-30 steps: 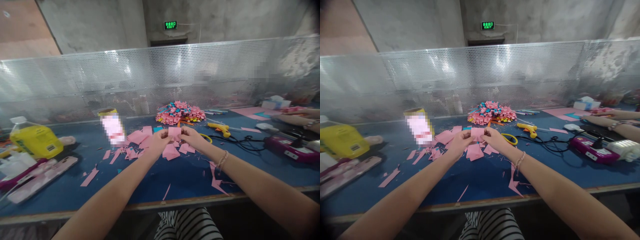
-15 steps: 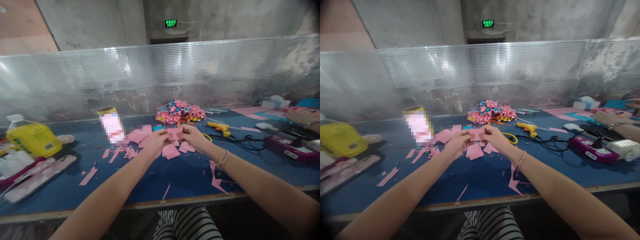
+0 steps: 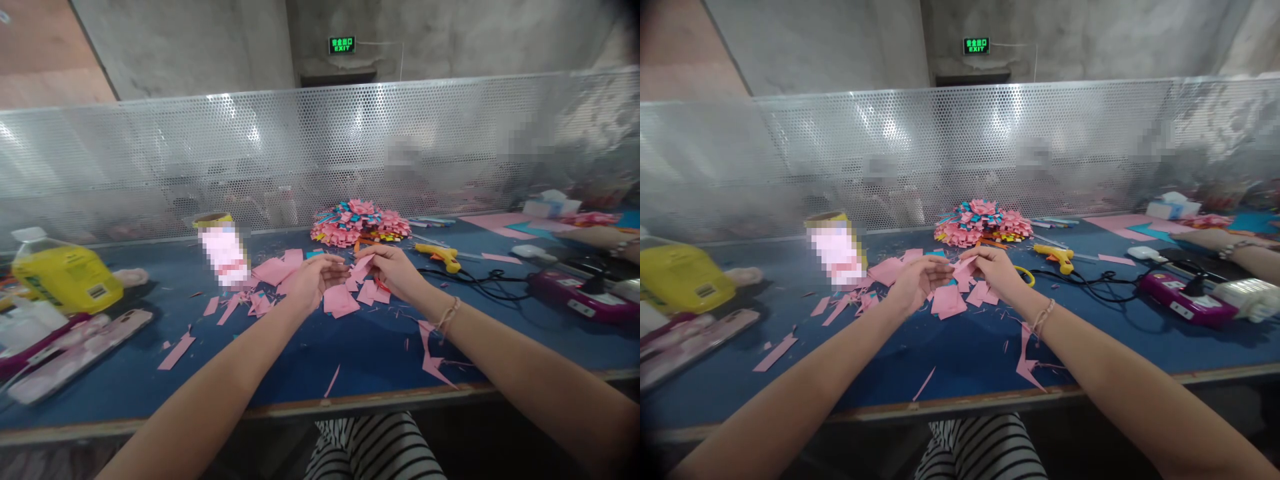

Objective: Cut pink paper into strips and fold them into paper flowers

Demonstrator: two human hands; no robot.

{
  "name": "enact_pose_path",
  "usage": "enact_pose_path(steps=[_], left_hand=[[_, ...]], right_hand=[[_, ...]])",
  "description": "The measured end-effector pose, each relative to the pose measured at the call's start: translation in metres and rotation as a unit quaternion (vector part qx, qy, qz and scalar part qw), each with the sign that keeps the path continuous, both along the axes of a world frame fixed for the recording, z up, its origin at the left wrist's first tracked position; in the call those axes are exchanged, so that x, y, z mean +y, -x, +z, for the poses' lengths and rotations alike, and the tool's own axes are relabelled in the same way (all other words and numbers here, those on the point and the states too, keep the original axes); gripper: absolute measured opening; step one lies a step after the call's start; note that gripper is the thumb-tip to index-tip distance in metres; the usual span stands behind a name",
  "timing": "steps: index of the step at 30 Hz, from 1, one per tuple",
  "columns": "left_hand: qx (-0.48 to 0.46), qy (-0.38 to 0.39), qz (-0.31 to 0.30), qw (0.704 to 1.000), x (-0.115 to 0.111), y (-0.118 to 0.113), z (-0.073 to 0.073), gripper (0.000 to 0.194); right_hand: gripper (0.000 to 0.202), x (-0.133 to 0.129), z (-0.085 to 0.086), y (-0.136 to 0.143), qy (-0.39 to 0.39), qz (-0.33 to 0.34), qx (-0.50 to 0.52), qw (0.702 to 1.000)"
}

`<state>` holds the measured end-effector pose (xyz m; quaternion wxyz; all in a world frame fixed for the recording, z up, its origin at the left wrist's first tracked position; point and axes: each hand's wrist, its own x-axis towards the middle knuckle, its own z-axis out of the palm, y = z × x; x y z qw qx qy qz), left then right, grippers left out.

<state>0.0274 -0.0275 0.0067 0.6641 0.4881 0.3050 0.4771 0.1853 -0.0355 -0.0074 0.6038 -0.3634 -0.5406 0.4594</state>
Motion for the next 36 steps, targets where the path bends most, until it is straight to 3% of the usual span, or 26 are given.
enact_pose_path(steps=[4, 10, 13, 19, 27, 36], left_hand=[[0.033, -0.027, -0.044, 0.998, -0.0039, -0.0027, -0.0015, 0.014], [0.102, -0.038, -0.038, 0.993, -0.0049, -0.0059, -0.0049, 0.023], [0.107, -0.038, -0.026, 0.993, -0.0034, -0.0050, -0.0050, 0.021], [0.104, -0.054, -0.019, 0.993, -0.0021, -0.0044, -0.0048, 0.018], [0.127, -0.075, 0.003, 0.989, 0.0001, -0.0045, -0.0077, 0.022], [0.127, -0.052, -0.001, 0.991, -0.0031, -0.0045, -0.0051, 0.022]], right_hand=[[0.024, 0.0009, -0.0022, -0.0012, -0.018, -0.041, -0.106, 0.993], [0.033, -0.0033, -0.0006, -0.0020, -0.126, -0.078, -0.256, 0.955], [0.031, -0.0025, -0.0014, -0.0018, -0.132, -0.058, -0.242, 0.960], [0.022, 0.0005, -0.0034, -0.0006, -0.020, 0.041, -0.066, 0.997], [0.015, -0.0040, 0.0019, 0.0036, -0.028, -0.034, -0.171, 0.984], [0.014, -0.0015, 0.0005, 0.0013, -0.011, -0.038, -0.173, 0.984]])
